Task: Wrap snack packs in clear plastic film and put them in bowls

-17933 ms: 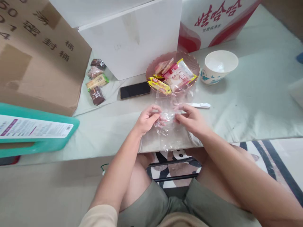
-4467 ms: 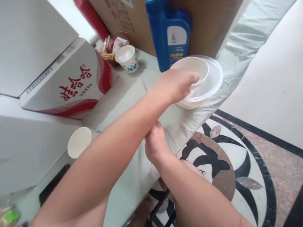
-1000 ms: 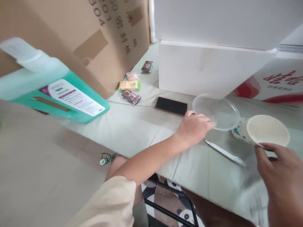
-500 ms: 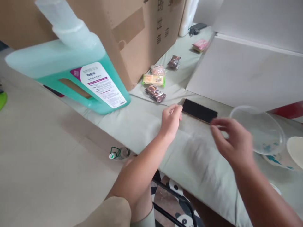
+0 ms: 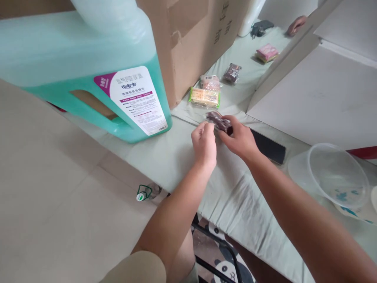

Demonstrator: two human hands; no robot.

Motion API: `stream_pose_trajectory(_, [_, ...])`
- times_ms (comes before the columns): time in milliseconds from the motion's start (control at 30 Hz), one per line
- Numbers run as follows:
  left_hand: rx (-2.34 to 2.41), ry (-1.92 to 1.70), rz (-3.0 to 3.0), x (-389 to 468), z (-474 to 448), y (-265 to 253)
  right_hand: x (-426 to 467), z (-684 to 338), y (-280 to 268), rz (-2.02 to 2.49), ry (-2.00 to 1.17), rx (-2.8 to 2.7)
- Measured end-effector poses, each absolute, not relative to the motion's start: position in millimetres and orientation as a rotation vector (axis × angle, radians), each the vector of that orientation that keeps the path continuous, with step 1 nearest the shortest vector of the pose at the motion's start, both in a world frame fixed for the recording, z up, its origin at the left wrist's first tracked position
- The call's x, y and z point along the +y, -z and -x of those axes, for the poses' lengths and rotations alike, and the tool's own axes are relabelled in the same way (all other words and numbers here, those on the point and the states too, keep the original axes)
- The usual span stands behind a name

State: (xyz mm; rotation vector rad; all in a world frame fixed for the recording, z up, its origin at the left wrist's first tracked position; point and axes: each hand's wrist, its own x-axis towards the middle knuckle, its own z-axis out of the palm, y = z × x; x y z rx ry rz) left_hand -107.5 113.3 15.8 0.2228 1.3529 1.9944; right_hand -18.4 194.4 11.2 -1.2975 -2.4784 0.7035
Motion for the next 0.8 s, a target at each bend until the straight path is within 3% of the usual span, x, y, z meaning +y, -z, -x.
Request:
stream_pose_trajectory(100, [1.330, -1.960, -0.390, 110.7, 96.0, -14.7, 171.0, -48.4, -19.5, 1.352, -1.090, -2.095])
stream_pose_trajectory(233, [1.211, -1.622, -0.732, 106.5, 56.5, -13.0, 128.3, -133.9, -21.3, 1.242, -1.462, -1.565])
stream_pose_trajectory(433, [0.874, -1.105, -0.908, 96.1, -25.2, -1.6, 82.5, -195.7, -8.7, 1.244, -1.573, -1.250])
stream_pose_trajectory(533, [0.977, -1.159, -0.980, 98.5, -40.1, 9.0, 77.9, -220.4, -5.8, 1.384, -1.323, -1.400])
stream_pose_trajectory(700, [1.233, -1.198, -1.137, 113.2, -32.3, 23.3, 90.7, -278.5, 5.9, 1.736, -0.455, -1.791])
stream_pose_trajectory(800, [1.301, -1.159, -1.209, 117.2, -29.4, 27.3, 97.2, -305.9, 19.7, 1.849, -0.294, -1.959])
